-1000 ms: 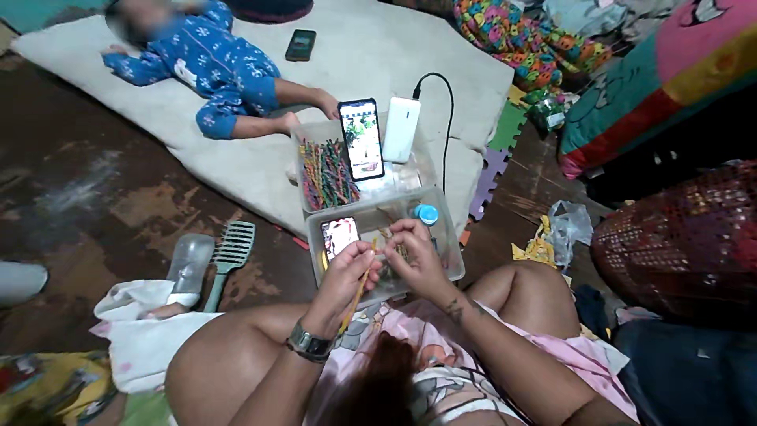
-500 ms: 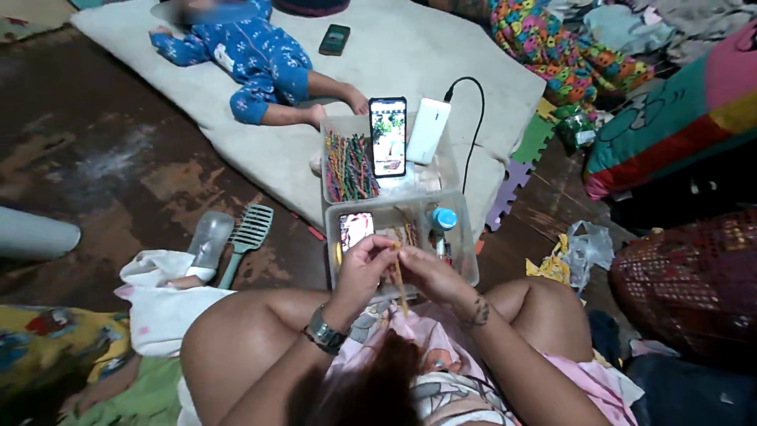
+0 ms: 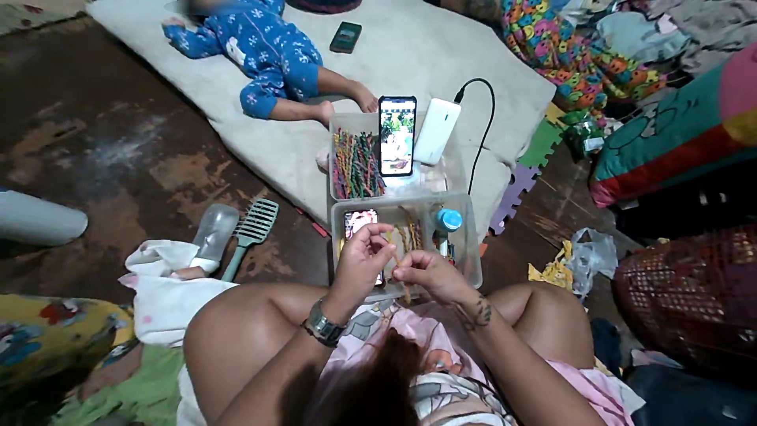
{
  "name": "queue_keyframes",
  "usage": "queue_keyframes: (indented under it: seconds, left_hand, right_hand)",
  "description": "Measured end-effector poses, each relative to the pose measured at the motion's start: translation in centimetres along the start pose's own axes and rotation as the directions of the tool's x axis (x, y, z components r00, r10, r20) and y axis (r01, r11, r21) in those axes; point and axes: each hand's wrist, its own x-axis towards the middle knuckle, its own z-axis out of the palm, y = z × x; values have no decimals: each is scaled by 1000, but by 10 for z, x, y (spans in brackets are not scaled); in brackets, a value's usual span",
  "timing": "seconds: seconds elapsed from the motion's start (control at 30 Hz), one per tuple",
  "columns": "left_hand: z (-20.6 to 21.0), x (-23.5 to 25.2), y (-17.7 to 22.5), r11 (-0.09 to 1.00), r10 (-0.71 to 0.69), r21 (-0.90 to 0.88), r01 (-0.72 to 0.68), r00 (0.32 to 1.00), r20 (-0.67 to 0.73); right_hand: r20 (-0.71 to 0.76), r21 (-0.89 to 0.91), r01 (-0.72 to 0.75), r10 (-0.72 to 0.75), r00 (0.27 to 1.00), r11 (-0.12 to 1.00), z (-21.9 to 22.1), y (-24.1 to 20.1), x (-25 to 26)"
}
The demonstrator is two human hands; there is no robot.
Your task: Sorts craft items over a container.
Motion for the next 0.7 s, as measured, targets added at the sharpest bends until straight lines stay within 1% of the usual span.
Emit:
queue_keyframes:
  seconds: [0.13,0.2,0.33,0.43,0.5,0.6,0.63,0.7]
  left_hand:
    - [-2,0,5,999,-34,12,34,999,40]
    - [-4,0,7,998,-59,-4,59,997,55]
    - [-10,3,11,992,-112,-48,116,990,84]
    - [-12,3,12,993,-115,-20,118,987,109]
    - [-13,3,11,994,-109,-15,112,985,132]
    - [-13,4,11,992,-121,-8,123,981,149]
    - [-13,4,11,991,-132,4,133,981,143]
    - [-13,4,11,988,-154,15,154,982,112]
  right_hand:
    - [-44,24,-16,17,999,1000,0,4,2]
    - [-61,9,-3,4,998,1000,1,4,0]
    - [-20,-174,91,-96,995,981,1,-2,-3]
    - [-7,-247,117,-123,992,962,4,-6,-6]
    - [24,-245,94,-91,996,965,4,-8,-7]
    - [118,-201,-1,25,993,980,2,-10,-5]
    - [130,-182,-25,50,990,983,1,-9,-5]
    - [115,-158,-32,50,992,987,1,-7,-4]
